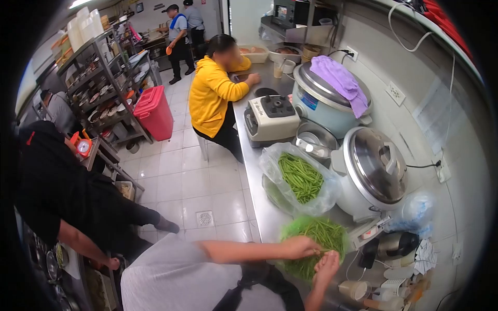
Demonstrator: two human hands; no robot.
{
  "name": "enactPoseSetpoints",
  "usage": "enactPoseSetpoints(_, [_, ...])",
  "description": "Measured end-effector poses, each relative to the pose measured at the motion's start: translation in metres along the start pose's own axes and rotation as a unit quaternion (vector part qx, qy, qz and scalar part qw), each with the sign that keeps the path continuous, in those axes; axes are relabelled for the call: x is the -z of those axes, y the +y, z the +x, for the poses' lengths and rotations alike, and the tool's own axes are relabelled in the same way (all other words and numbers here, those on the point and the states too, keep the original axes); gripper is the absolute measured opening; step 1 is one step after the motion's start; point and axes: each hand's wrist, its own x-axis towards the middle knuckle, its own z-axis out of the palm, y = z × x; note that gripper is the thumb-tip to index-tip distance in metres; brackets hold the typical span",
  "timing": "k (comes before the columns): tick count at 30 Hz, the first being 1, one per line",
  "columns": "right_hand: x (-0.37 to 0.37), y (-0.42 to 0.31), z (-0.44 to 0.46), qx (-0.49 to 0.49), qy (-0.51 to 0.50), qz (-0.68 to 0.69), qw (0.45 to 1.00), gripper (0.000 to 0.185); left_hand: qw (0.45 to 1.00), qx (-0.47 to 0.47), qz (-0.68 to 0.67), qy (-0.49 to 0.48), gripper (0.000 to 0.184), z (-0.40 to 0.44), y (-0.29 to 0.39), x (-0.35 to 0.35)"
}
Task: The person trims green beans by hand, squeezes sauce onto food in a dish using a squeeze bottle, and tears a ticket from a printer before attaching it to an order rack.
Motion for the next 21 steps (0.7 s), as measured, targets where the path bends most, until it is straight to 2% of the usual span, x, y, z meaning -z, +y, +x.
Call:
enactPoseSetpoints(4, [-0.019,-0.003,-0.011,-0.02,0.02,0.029,0.999,0.021,0.991,0.018,-0.122,0.043,0.027,-0.011,0.01,-0.002])
enactPoseSetpoints(6, [-0.027,0.006,-0.014,-0.039,0.03,0.021,0.999,0.02,0.989,0.035,-0.129,0.066,0.029,-0.015,0.006,-0.009])
enactPoseSetpoints(8, [-0.028,0.009,-0.017,-0.051,0.003,0.021,0.998,0.021,0.986,0.072,-0.135,0.06,0.031,-0.017,-0.001,-0.011])
enactPoseSetpoints(14, [-0.02,0.028,-0.014,-0.1,-0.063,-0.044,0.992,0.019,0.959,0.089,-0.233,0.132,0.031,-0.015,-0.01,-0.012])
enactPoseSetpoints(17, [-0.031,0.026,-0.025,-0.131,-0.064,-0.009,0.989,0.02,0.932,0.156,-0.311,0.106,0.029,-0.018,0.011,0.005])
enactPoseSetpoints(20, [-0.035,0.019,-0.03,-0.176,-0.048,0.043,0.982,0.018,0.983,0.142,-0.086,0.076,0.027,-0.018,0.012,0.01])
enactPoseSetpoints(21, [-0.034,0.018,-0.03,-0.194,-0.039,0.057,0.979,0.017,0.985,0.124,-0.077,0.093,0.026,-0.016,0.009,0.008])
